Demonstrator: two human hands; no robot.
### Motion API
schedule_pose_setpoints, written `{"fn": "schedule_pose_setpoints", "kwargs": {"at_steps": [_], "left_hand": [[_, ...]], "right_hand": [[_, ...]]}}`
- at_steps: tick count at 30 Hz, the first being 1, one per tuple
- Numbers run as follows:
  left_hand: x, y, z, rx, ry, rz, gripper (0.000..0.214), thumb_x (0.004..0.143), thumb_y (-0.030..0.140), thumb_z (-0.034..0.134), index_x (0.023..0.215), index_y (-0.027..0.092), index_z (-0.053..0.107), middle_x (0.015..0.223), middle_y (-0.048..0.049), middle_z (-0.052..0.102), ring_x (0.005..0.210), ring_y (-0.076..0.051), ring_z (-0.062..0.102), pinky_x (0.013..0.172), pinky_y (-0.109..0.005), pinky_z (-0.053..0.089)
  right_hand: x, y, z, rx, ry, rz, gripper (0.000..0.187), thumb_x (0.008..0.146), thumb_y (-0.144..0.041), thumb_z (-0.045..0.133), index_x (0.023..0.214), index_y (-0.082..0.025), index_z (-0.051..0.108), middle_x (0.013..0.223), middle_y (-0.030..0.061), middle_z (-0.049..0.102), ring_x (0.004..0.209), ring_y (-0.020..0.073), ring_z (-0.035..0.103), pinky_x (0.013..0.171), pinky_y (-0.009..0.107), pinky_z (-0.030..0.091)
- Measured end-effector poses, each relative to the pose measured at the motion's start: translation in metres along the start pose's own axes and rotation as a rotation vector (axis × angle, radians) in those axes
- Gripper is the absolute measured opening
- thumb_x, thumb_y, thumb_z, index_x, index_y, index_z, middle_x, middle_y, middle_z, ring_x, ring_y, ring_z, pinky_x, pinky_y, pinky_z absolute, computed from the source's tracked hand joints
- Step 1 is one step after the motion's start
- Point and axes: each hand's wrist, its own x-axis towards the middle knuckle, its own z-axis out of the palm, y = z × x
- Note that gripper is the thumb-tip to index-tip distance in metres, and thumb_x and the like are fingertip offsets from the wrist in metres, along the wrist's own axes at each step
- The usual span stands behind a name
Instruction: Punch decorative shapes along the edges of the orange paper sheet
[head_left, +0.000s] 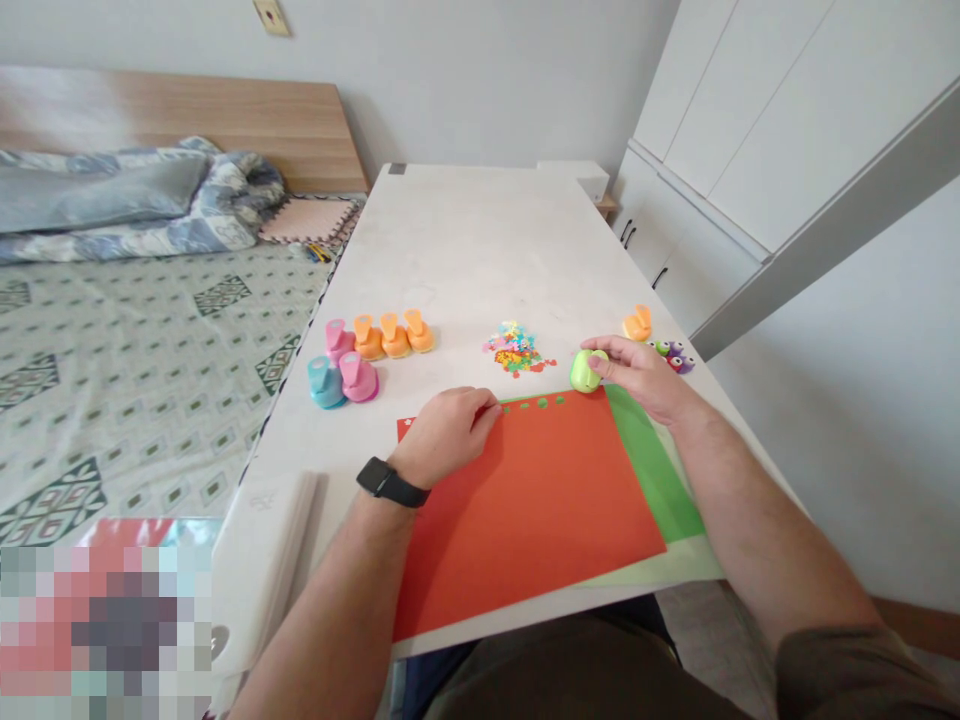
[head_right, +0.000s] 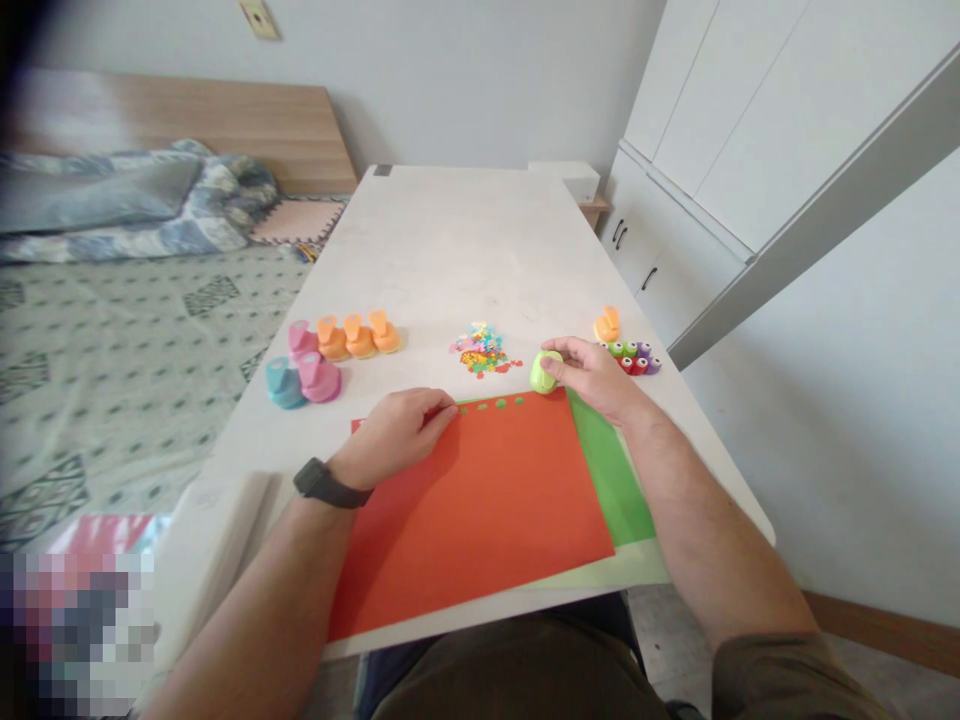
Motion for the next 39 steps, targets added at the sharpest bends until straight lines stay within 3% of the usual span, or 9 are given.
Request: {"fn": "schedule_pose_setpoints", "kwargs": {"at_steps": [16,24,39], "left_hand": [[-0.0046,0.0041,0.0004,-0.015,0.014,0.019,0.026,0.102,0.028,0.049,0.089,0.018,0.069,0.085,-0.0066,0.071,0.081,-0.019,0.066,0.075,-0.030,0.046],[-0.0040,0.0037,-0.0003,0.001,0.014,0.005,0.026,0.102,0.028,0.049,0.089,0.018,0.070,0.086,-0.0071,0.072,0.082,-0.020,0.067,0.075,-0.031,0.046],[-0.0041,0.0035,-0.0010,-0.012,0.056,0.015,0.028,0.103,0.029,0.047,0.087,0.018,0.067,0.085,-0.0067,0.071,0.080,-0.019,0.065,0.074,-0.030,0.045]], "right_hand": [[0.0023,0.0054,0.0060,-0.009,0.006,-0.027,0.049,0.084,-0.051,0.078,0.122,-0.021,0.069,0.111,0.0081,0.073,0.098,0.0226,0.067,0.091,0.039,0.054],[-0.0001,0.0038,0.0053,-0.026,-0.029,-0.022,0.049,0.085,-0.050,0.078,0.123,-0.021,0.069,0.108,0.0078,0.074,0.095,0.0221,0.067,0.091,0.039,0.053],[-0.0040,0.0039,0.0054,-0.045,-0.161,0.034,0.051,0.084,-0.048,0.079,0.125,-0.020,0.068,0.115,0.0091,0.073,0.107,0.0255,0.067,0.097,0.042,0.052]]}}
